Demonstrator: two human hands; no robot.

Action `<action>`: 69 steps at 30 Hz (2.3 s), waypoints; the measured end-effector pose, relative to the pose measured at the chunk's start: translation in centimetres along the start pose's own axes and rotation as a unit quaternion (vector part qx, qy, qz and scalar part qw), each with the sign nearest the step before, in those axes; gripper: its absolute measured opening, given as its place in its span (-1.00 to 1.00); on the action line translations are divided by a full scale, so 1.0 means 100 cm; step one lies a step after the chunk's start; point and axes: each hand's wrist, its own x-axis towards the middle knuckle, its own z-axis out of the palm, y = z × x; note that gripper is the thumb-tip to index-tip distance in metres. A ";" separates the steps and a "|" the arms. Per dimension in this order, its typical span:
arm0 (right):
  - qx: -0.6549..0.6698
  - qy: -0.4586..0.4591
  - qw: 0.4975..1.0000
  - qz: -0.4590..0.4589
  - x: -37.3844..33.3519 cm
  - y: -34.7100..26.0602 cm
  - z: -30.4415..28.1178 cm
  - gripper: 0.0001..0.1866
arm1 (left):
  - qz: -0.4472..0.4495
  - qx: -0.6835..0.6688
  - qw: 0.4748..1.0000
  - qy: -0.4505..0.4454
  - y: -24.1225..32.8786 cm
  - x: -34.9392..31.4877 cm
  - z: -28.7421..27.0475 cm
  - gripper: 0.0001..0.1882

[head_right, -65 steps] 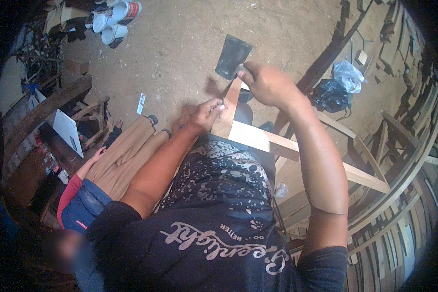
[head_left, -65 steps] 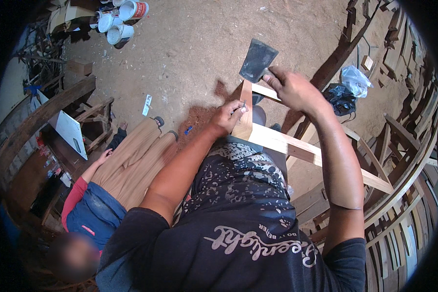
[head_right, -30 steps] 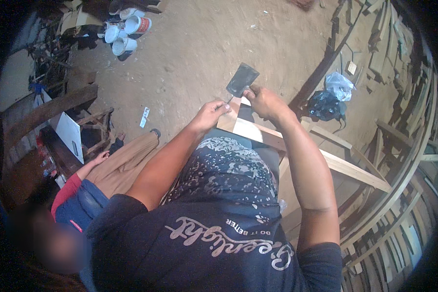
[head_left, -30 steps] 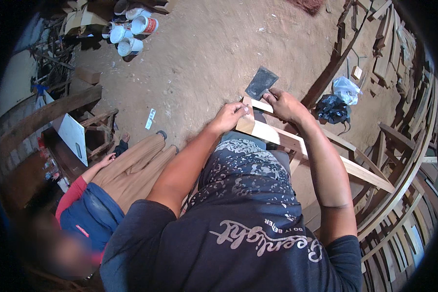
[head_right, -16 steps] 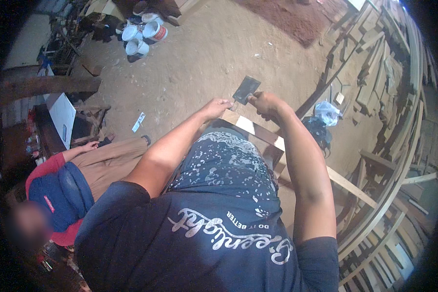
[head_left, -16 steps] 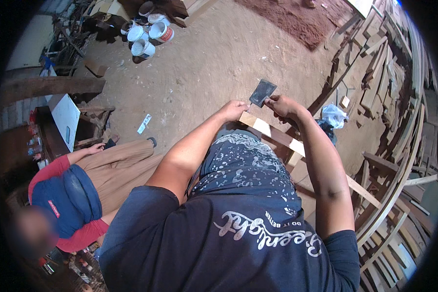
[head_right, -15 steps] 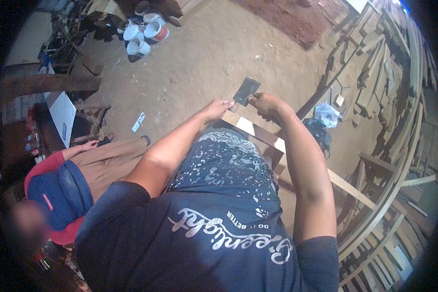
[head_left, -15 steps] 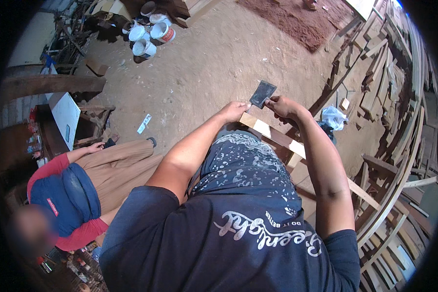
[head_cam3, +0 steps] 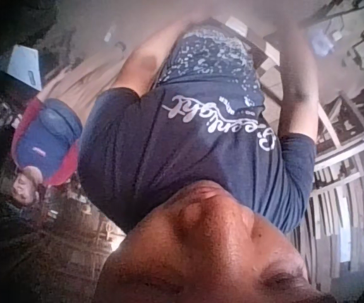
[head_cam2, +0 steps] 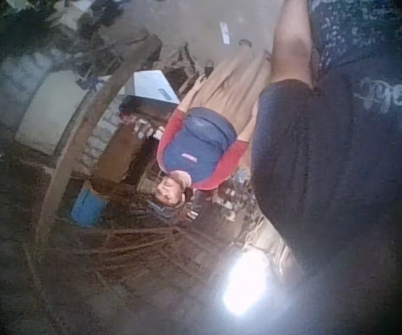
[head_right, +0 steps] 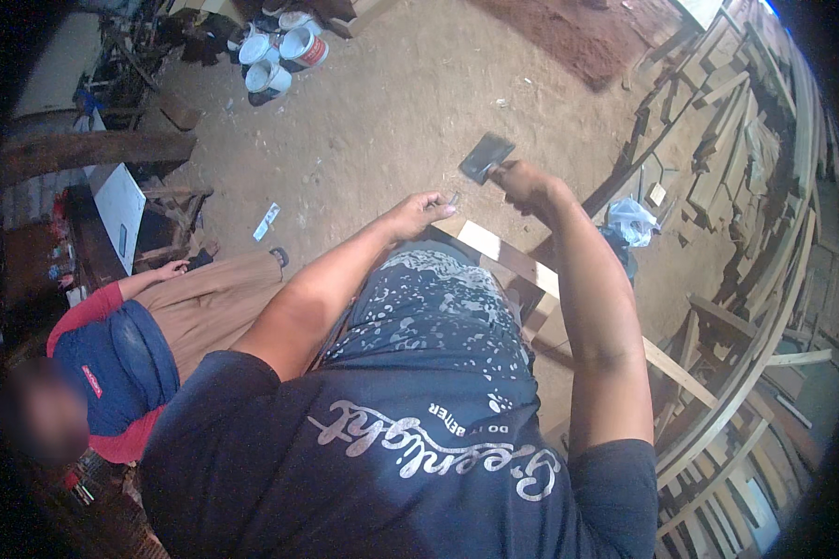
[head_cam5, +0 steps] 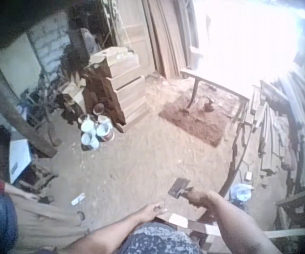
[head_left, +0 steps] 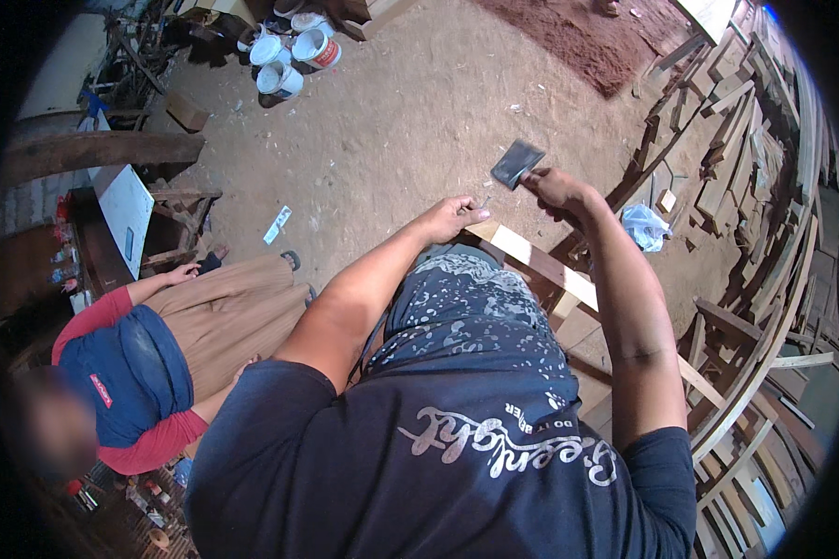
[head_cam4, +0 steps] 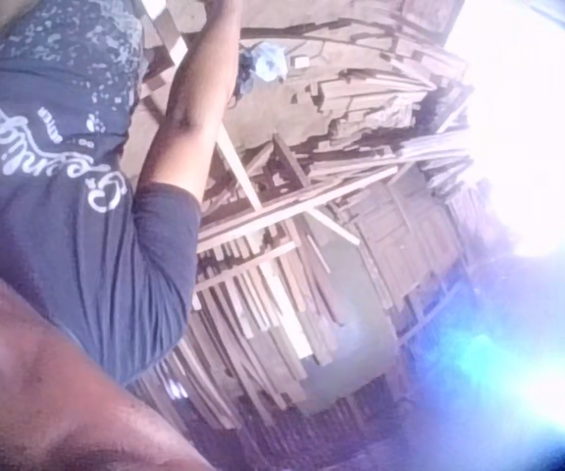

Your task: The person assembles a wooden frame by hammering nails into joints, using a crowbar to pry and align pieces, and sanding edges with a sanding block. The person also handles a plastic bag and a white bucket while working in a cluttered workshop.

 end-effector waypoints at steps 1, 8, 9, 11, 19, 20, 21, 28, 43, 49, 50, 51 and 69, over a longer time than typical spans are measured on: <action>0.019 0.018 1.000 0.000 0.008 0.009 -0.005 -0.46 | 0.001 0.018 1.000 0.005 0.005 -0.001 0.001 -0.53; -0.052 -0.052 0.997 0.006 -0.012 -0.012 0.012 -0.42 | -0.033 -0.017 0.999 -0.012 0.018 -0.004 -0.007 -0.46; -0.035 -0.034 0.999 0.003 -0.010 -0.012 0.011 -0.42 | -0.019 -0.026 0.999 -0.005 0.017 -0.004 -0.009 -0.46; -0.014 -0.003 1.000 0.010 -0.006 -0.007 0.008 -0.42 | -0.041 -0.028 0.999 -0.002 0.017 -0.003 -0.006 -0.46; -0.068 0.001 0.997 -0.024 -0.013 -0.014 0.023 -0.51 | 0.000 -0.022 1.000 -0.011 0.000 0.000 -0.008 -0.45; -0.050 0.008 0.999 -0.011 -0.014 -0.013 0.020 -0.51 | -0.013 -0.012 1.000 -0.019 0.004 0.000 -0.008 -0.46; -0.032 0.015 0.999 0.002 -0.014 -0.011 0.018 -0.49 | -0.026 -0.001 0.999 -0.028 0.009 0.001 -0.010 -0.46; 0.018 -0.005 1.000 -0.015 -0.022 0.011 0.038 -0.57 | -0.058 0.027 0.996 -0.063 0.017 -0.016 -0.012 -0.51; -0.064 0.006 0.998 0.003 -0.019 -0.010 0.024 -0.43 | -0.072 -0.063 0.995 -0.036 0.009 -0.004 -0.009 -0.54; -0.021 0.085 0.996 -0.004 -0.010 -0.026 0.021 -0.41 | -0.060 -0.070 0.995 -0.031 0.003 -0.002 -0.007 -0.55; -0.058 0.039 0.998 0.003 -0.014 -0.032 0.020 -0.42 | -0.042 -0.054 0.997 -0.028 -0.002 0.000 -0.008 -0.54; -0.095 -0.006 0.995 0.011 -0.019 -0.038 0.018 -0.42 | -0.024 -0.038 0.999 -0.026 -0.008 0.003 -0.010 -0.53; -0.021 0.195 0.978 -0.070 -0.028 0.090 0.055 -0.45 | -0.043 0.028 0.998 -0.023 0.038 0.001 -0.004 -0.37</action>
